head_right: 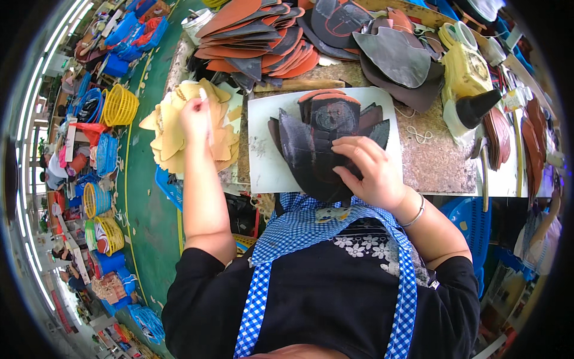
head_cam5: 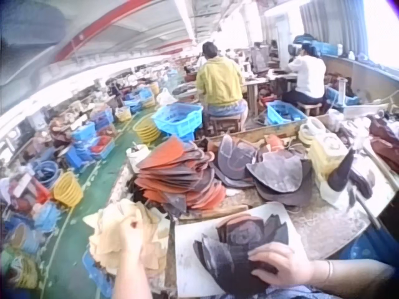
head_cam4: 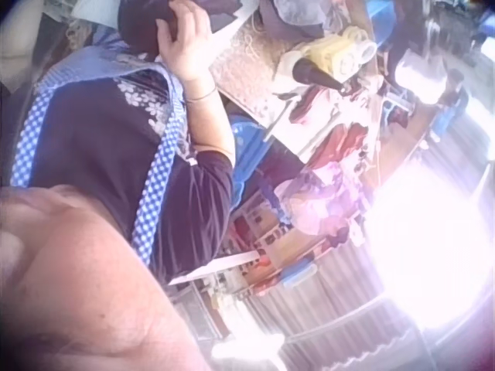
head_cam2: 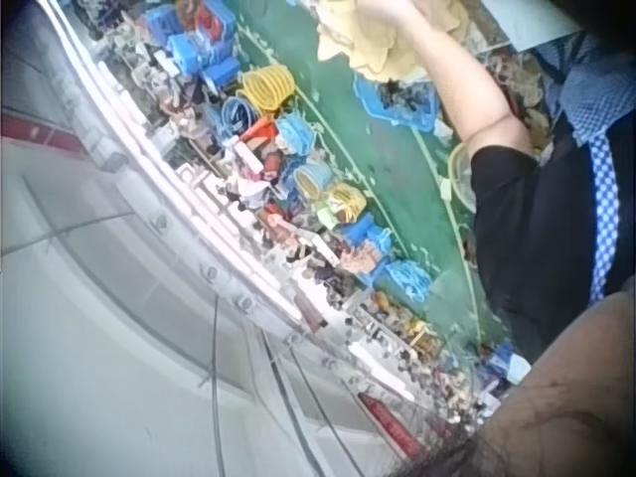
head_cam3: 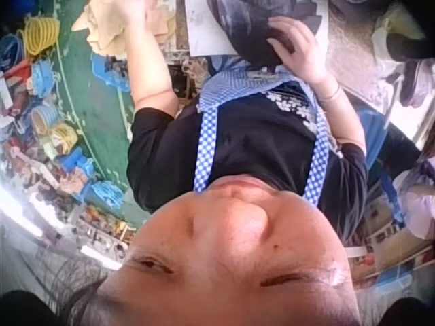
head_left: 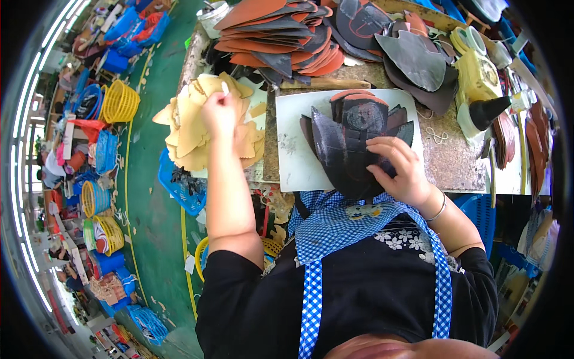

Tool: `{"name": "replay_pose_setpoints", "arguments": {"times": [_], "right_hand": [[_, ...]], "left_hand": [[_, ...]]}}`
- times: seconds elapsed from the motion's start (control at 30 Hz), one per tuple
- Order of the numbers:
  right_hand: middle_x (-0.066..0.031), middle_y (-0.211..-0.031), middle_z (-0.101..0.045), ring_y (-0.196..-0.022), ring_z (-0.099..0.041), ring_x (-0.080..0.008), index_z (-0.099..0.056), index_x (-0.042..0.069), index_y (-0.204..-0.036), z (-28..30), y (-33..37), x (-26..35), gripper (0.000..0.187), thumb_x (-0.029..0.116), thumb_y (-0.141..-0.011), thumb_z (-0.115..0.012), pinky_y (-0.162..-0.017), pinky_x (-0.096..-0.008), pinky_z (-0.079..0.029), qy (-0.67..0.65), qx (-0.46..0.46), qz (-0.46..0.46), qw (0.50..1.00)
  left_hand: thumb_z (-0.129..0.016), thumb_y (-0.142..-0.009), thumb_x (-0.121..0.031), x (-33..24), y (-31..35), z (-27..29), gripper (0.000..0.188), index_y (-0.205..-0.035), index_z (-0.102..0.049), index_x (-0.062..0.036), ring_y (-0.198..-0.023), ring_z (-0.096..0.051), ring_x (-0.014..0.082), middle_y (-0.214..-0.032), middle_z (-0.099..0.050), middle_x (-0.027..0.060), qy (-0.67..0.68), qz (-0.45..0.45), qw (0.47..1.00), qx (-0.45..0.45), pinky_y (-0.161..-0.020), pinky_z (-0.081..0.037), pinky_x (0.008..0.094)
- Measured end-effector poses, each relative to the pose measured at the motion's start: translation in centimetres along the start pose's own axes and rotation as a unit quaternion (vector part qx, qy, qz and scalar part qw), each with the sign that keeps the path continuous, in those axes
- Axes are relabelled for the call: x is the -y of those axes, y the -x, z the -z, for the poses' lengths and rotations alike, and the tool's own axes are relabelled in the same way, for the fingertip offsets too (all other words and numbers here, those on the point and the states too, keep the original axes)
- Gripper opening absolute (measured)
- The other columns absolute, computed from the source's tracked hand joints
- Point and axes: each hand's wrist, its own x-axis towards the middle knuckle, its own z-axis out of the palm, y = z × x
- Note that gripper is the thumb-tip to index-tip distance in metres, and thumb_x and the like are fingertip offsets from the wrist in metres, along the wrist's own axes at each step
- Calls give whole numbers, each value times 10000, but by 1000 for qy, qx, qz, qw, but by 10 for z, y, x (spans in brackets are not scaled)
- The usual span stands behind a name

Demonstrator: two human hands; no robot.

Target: Assembling and reinforcing leather shoe upper components using adhesive tape and a smoothing tool in a factory workshop.

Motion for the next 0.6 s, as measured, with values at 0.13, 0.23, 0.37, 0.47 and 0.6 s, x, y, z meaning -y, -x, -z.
{"name": "replay_pose_setpoints", "arguments": {"times": [0.13,0.23,0.37,0.47,0.6], "right_hand": [[-119,-1042,-615,-904,-610,-246,-574,7,-1064,19,-18,-3,362,45,-733,-715,-749,-299,-504,-49,-49,-74,995],[-84,-1130,-585,-883,-601,-178,-603,-9,-1093,9,-53,14,305,38,-800,-672,-759,-274,-478,-301,-82,-85,946],[-108,-1053,-608,-814,-618,-196,-634,-17,-1023,15,-63,12,227,-5,-797,-654,-683,-270,-497,-213,-116,-79,967],[-131,-990,-615,-775,-624,-217,-642,-25,-986,19,-60,18,207,-37,-779,-649,-642,-285,-507,-41,-196,66,978],[-127,-927,-617,-771,-625,-265,-651,-13,-986,8,-55,37,270,-60,-720,-660,-659,-329,-521,-11,-232,130,964]], "left_hand": [[-612,-874,-41,-107,63,29,52,-902,-631,-1,-693,-591,88,-817,-648,26,325,31,938,117,-609,-481,244],[-676,-826,-26,-148,124,31,164,-978,-618,-4,-680,-584,78,-817,-654,20,288,-109,905,293,-632,-492,241],[-752,-752,-48,-177,133,18,245,-941,-601,-10,-648,-566,132,-810,-639,67,220,-294,905,216,-623,-477,275],[-765,-764,-126,-187,149,21,278,-876,-544,1,-736,-570,164,-827,-595,86,332,-306,881,143,-696,-460,274],[-546,-941,-67,-205,165,4,83,-983,-569,1,-751,-533,44,-846,-610,32,479,-114,843,217,-668,-428,170]]}}
